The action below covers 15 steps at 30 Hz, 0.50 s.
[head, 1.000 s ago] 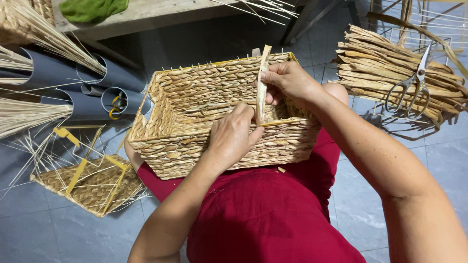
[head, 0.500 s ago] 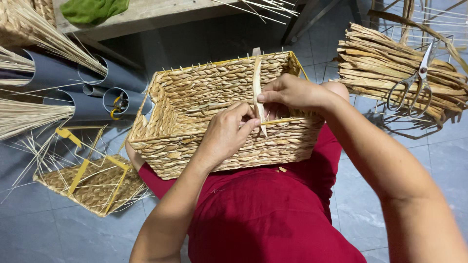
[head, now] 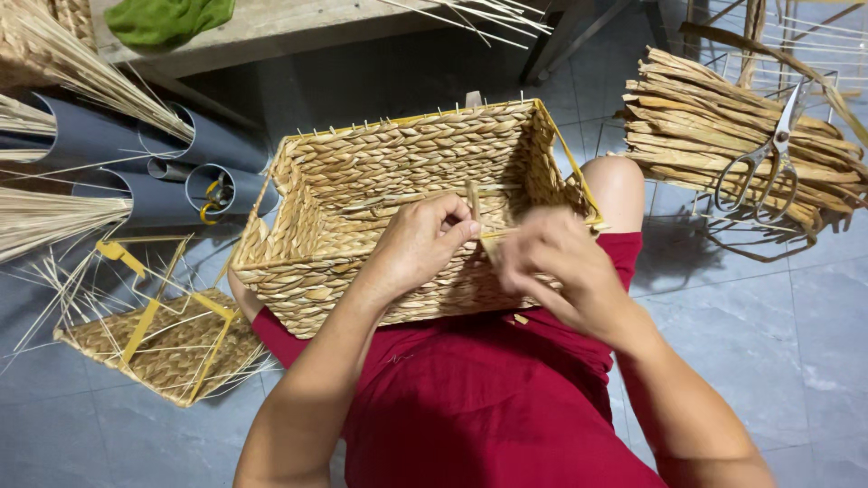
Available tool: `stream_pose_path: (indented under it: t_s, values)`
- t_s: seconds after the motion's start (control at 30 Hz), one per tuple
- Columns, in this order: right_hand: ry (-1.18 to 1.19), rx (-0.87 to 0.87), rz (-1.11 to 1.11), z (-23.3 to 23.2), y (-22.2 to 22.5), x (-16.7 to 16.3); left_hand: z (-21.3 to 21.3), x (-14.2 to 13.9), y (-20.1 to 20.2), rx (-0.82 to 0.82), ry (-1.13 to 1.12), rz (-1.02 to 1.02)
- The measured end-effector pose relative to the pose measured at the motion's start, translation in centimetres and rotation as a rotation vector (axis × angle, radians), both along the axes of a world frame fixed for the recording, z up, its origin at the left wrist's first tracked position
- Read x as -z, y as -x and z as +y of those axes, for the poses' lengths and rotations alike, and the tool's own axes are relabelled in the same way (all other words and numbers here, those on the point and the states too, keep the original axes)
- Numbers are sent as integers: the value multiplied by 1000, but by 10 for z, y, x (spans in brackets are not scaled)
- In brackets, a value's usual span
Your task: The person sits on the floor with a woven water hyacinth basket on their lap and weaves flat strips along the basket's rim, tucking and threading each strip into the woven wall to bind the edge. They work the strips around the rim section by section, pressing the weave tight by hand.
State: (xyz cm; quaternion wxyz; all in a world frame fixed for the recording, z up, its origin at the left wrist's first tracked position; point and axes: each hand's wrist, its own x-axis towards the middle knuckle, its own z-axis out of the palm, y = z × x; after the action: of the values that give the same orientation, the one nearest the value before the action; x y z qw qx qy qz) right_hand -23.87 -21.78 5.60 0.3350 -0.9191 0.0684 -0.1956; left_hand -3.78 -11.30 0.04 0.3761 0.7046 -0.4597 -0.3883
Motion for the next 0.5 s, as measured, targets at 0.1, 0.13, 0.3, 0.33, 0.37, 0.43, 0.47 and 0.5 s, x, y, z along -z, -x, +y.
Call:
stream_pose_path:
  t_s: [0.1,0.13,0.3,0.33,0.37,0.43,0.47,0.5]
  values:
    - [-712,-453,5,-1,56,-30,1,3,0,-2,29,11]
    - [-874,-652,-164,-2,65,-32,1,4,0,0,43,5]
    - [-253,-45,66,0,44,-11,-4,7,1,17,9,-15]
    - [-208,-5,113,5,30,0,-3,6,1,11,3,-20]
    - [-166,38,161,10,18,11,-3,6,1,12,10,-19]
    - [-121,27,19,19,8,30,-2,5,1,18,27,-17]
    - [-96,16,-55,20,7,40,-2,4,0,14,10,-16]
    - [-161,7,-74,20,12,47,-2,3,1,11,-9,-13]
